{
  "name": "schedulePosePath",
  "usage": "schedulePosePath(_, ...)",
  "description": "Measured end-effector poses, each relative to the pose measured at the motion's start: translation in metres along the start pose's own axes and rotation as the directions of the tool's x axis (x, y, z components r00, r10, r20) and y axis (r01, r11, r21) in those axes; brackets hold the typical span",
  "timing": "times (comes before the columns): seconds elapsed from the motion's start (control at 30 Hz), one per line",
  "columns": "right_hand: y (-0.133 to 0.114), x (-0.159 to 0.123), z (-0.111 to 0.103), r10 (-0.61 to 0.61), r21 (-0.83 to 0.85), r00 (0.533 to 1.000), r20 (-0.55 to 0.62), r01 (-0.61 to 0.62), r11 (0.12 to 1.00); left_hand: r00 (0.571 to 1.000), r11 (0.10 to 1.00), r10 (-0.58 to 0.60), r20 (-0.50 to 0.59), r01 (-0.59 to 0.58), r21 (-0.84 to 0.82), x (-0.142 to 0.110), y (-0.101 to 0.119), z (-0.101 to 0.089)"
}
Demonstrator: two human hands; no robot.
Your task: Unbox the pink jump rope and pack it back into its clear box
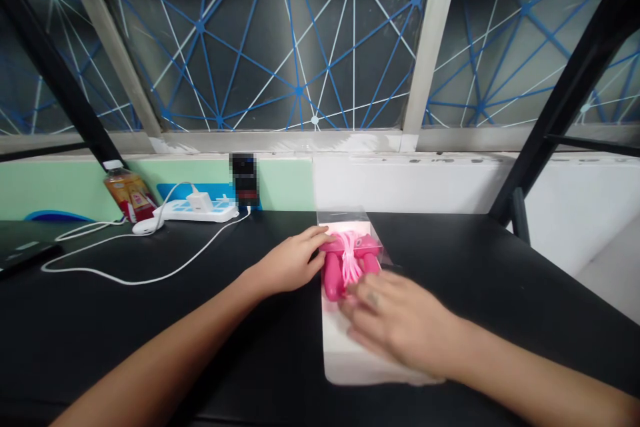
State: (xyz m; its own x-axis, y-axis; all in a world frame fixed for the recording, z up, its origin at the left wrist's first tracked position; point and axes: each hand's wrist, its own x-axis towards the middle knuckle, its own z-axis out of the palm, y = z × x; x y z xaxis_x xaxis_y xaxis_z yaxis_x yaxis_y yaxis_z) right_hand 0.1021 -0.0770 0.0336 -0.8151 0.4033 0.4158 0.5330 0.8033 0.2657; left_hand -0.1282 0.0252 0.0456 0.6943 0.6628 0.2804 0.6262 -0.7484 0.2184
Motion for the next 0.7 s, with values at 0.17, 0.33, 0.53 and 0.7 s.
schedulePosePath(0.17,-0.018,-0.008,-0.010,-0.148,0.366,0.973,0.177,0.074,0.928,1.000,0.999,-0.009,0.001,0.009,0.042,0.002,0.000,0.002)
schedulePosePath(0.33,-0.018,-0.002,-0.013,-0.010,0.380,0.965,0.262,-0.094,0.920,1.000,0.999,0.019,-0.018,-0.018,0.045,0.000,0.006,0.002)
schedulePosePath(0.53,-0.007,0.002,-0.004,0.157,0.296,0.949,0.274,-0.239,0.925,0.993,0.994,0.113,-0.017,-0.113,-0.004,-0.002,0.013,0.004)
schedulePosePath(0.7,0.002,-0.004,-0.005,0.180,0.336,0.924,0.337,-0.297,0.894,0.992,0.992,0.128,-0.012,-0.128,-0.002,-0.002,0.014,0.003)
